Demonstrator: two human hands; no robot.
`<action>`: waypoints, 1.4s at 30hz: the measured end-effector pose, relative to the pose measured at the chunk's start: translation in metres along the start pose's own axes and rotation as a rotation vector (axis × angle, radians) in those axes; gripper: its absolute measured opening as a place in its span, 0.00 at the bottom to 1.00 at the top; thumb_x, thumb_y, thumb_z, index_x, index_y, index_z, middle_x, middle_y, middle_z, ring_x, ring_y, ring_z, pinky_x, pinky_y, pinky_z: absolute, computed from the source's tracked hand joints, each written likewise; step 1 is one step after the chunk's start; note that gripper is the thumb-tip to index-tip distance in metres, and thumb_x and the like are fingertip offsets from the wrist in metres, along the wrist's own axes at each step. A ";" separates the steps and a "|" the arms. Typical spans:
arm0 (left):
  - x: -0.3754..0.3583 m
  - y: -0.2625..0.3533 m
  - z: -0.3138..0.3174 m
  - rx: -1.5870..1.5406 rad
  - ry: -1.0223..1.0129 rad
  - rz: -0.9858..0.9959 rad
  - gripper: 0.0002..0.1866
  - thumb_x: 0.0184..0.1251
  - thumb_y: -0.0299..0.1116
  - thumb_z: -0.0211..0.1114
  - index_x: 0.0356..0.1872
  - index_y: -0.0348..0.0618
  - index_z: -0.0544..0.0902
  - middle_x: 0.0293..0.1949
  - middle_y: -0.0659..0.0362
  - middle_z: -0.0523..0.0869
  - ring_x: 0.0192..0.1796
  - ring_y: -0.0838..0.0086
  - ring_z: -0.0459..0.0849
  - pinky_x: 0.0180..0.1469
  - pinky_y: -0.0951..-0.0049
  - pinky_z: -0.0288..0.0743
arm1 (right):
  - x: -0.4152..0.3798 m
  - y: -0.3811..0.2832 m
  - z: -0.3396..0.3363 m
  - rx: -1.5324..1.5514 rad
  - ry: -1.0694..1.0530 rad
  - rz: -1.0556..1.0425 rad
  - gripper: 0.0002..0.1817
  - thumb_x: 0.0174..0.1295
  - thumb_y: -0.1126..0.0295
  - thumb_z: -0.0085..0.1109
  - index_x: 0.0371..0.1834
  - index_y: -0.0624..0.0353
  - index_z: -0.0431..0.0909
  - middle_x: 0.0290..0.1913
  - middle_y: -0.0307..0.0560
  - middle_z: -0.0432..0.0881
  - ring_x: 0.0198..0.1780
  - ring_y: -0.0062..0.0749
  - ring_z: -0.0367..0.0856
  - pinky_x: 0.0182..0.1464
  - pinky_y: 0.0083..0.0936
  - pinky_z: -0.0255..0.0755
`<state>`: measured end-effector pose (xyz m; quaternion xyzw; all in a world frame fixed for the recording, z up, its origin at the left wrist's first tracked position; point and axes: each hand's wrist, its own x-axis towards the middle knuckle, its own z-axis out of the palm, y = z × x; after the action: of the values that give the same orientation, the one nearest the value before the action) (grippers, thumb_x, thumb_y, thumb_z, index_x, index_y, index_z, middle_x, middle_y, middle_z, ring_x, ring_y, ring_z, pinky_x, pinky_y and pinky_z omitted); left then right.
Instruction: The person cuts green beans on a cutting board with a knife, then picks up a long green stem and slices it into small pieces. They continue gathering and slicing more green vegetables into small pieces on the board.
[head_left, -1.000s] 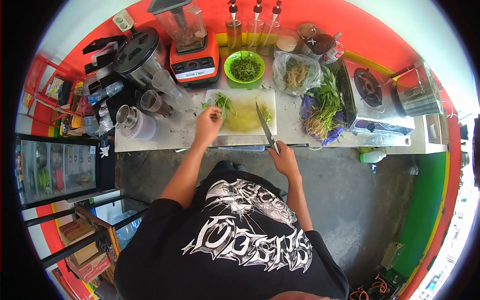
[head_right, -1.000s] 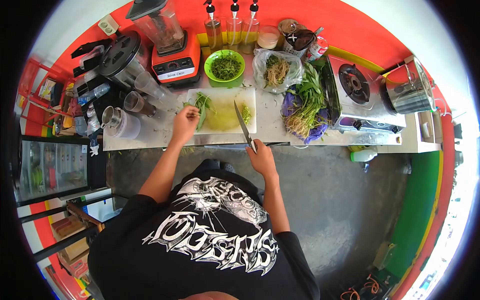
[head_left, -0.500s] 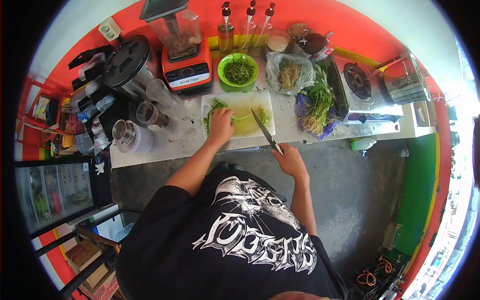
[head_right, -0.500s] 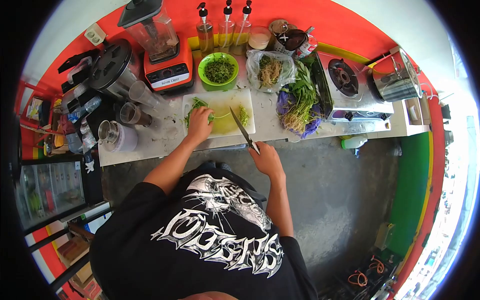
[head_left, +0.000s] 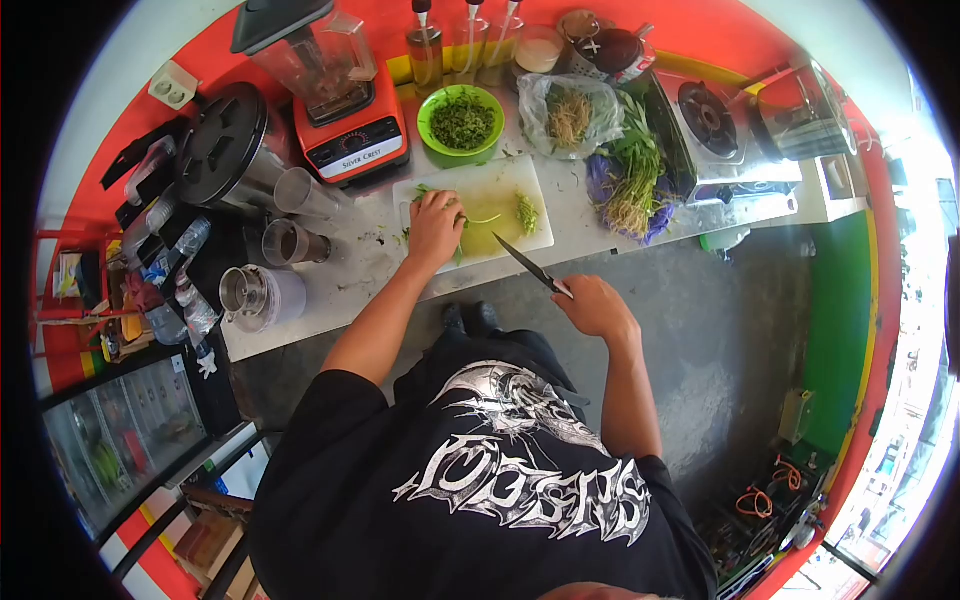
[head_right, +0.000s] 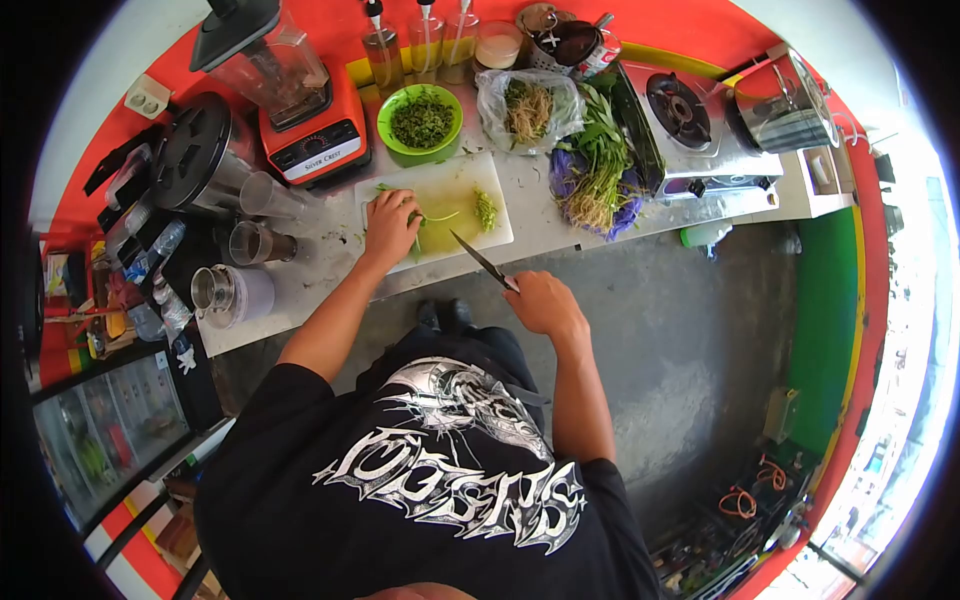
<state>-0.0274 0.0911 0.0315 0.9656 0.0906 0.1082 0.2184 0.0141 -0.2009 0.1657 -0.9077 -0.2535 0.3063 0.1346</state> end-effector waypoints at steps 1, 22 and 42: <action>0.001 0.000 -0.002 -0.093 0.026 0.003 0.09 0.61 0.28 0.72 0.42 0.45 0.86 0.53 0.56 0.83 0.62 0.62 0.76 0.65 0.55 0.64 | 0.000 -0.001 -0.004 -0.047 -0.039 0.014 0.17 0.67 0.59 0.62 0.41 0.65 0.85 0.41 0.64 0.87 0.48 0.63 0.84 0.53 0.52 0.76; -0.036 0.045 0.041 -0.597 0.044 -0.332 0.13 0.68 0.17 0.60 0.50 0.40 0.86 0.47 0.48 0.90 0.51 0.60 0.88 0.54 0.65 0.78 | 0.037 0.010 -0.033 -0.251 0.021 -0.118 0.15 0.67 0.61 0.60 0.44 0.63 0.86 0.46 0.60 0.89 0.50 0.56 0.87 0.54 0.48 0.79; -0.041 0.067 0.049 0.086 0.182 -0.457 0.22 0.57 0.24 0.65 0.55 0.50 0.86 0.56 0.53 0.79 0.61 0.54 0.76 0.60 0.46 0.68 | 0.083 0.023 0.040 -0.240 -0.085 -0.117 0.13 0.69 0.72 0.50 0.53 0.68 0.72 0.50 0.69 0.86 0.54 0.60 0.86 0.58 0.49 0.78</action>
<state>-0.0461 0.0027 0.0111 0.9149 0.3302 0.1384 0.1866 0.0545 -0.1713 0.0848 -0.8871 -0.3463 0.3035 0.0317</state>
